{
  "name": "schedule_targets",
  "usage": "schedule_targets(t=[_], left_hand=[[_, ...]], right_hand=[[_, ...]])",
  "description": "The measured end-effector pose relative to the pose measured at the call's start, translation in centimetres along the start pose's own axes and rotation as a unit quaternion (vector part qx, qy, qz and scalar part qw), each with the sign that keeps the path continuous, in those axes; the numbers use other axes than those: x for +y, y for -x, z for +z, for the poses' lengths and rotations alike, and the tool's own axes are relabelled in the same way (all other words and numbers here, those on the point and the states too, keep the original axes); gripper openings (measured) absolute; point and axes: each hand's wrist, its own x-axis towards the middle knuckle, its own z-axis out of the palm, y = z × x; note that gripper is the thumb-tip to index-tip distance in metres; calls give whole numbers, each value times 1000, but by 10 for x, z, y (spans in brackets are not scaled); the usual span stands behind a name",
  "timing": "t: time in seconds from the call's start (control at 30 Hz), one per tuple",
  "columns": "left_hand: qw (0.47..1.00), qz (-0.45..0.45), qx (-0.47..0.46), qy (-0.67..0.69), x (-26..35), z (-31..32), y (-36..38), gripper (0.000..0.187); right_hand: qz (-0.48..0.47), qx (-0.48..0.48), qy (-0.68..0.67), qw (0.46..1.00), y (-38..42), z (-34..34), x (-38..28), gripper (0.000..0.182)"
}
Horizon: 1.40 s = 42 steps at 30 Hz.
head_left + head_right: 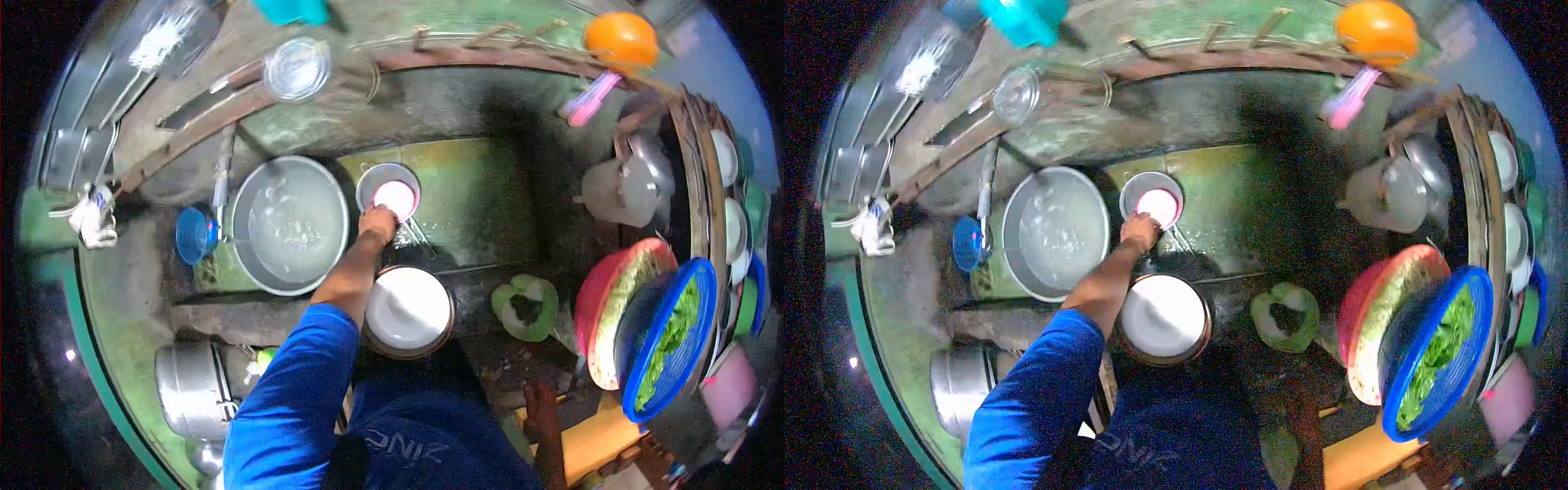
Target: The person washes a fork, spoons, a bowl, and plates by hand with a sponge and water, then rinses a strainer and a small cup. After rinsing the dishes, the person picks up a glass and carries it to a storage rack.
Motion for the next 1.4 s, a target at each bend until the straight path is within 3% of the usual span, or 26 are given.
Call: schedule_targets(t=[0.07, 0.17, 0.2, 0.23, 0.27, 0.3, 0.4, 0.47, 0.53, 0.57, 0.63, 0.67, 0.73, 0.83, 0.87, 0.93, 1.0, 1.07, 1.1, 1.17, 1.2, 1.23, 1.3, 1.33, 1.37, 1.4], left_hand=[[996, 56, 56, 34, -10, 6, -5, 21], [915, 41, 257, 308, 2, 0, 5, 19], [877, 16, 205, 434, 4, -10, 13, 22], [731, -44, 63, 678, 9, -16, 22, 25], [574, -134, -26, 808, 9, -24, 33, 29], [475, -116, -84, 868, 6, -36, 47, 35], [408, -85, -163, 894, -28, -59, 87, 58], [413, -73, -67, 905, -66, -76, 114, 61], [608, -95, 62, 786, -122, -78, 130, 64], [772, -126, 21, 623, -172, -60, 121, 64], [930, -140, -37, 338, -213, -49, 124, 59], [970, -137, -67, 189, -234, -43, 125, 56], [994, 65, 60, 70, -305, 76, 80, 51], [999, -5, 13, 36, -283, 70, 56, 48], [999, -48, -14, 15, -276, 67, 53, 46], [988, -135, -71, -31, -260, 47, 55, 42], [983, -98, -141, -67, -243, 15, 56, 34], [995, -26, 59, -80, -245, 26, 65, 28], [994, -21, 64, -84, -241, 15, 80, 28], [896, 164, 411, 16, -229, -20, 124, 26], [894, 167, 416, 11, -241, -7, 119, 26], [914, 81, 326, 229, -264, 20, 103, 29], [876, -10, 219, 429, -269, 3, 105, 32], [721, -16, 256, 643, -246, -30, 123, 32], [511, 1, 306, 804, -220, -70, 144, 33], [448, 0, 281, 849, -216, -82, 149, 32]], right_hand=[[-35, 76, 10, 996, 7, 25, 35, 27], [-20, 84, -48, 995, 10, 40, 20, 27], [-16, 99, -105, 989, 10, 45, 12, 26], [-24, 99, -105, 989, 6, 50, 6, 26], [-18, 59, -72, 996, 0, 54, -1, 25], [-11, 19, -36, 999, -7, 57, -9, 25], [-79, 122, 29, 989, -24, 85, 4, 26], [-95, 106, 2, 990, -33, 85, -1, 27], [-104, 92, -24, 990, -39, 97, 28, 28], [-114, 101, -116, 982, -50, 120, 78, 26], [-95, 35, -6, 995, -36, 93, 44, 19], [-99, 47, -2, 994, -34, 92, 42, 19], [-82, 14, -104, 991, -24, 105, 75, 18], [43, 69, -183, 980, -14, 117, 96, 20], [83, 88, -212, 970, -10, 117, 98, 21], [73, 98, 6, 993, 11, 106, 54, 21], [90, 93, 61, 990, 12, 106, 44, 22], [138, 56, 53, 987, 10, 92, 4, 26], [163, 93, 42, 981, 17, 87, -34, 23], [131, 91, 31, 987, 4, 93, -21, 23], [98, 83, 28, 991, -4, 97, -17, 22], [111, 81, 47, 989, -10, 98, -22, 24], [95, 92, 47, 990, -16, 99, -33, 24], [85, 101, 51, 990, -19, 100, -36, 24], [29, 103, 78, 991, -34, 110, -15, 22], [23, 101, 78, 992, -38, 110, -18, 22]])
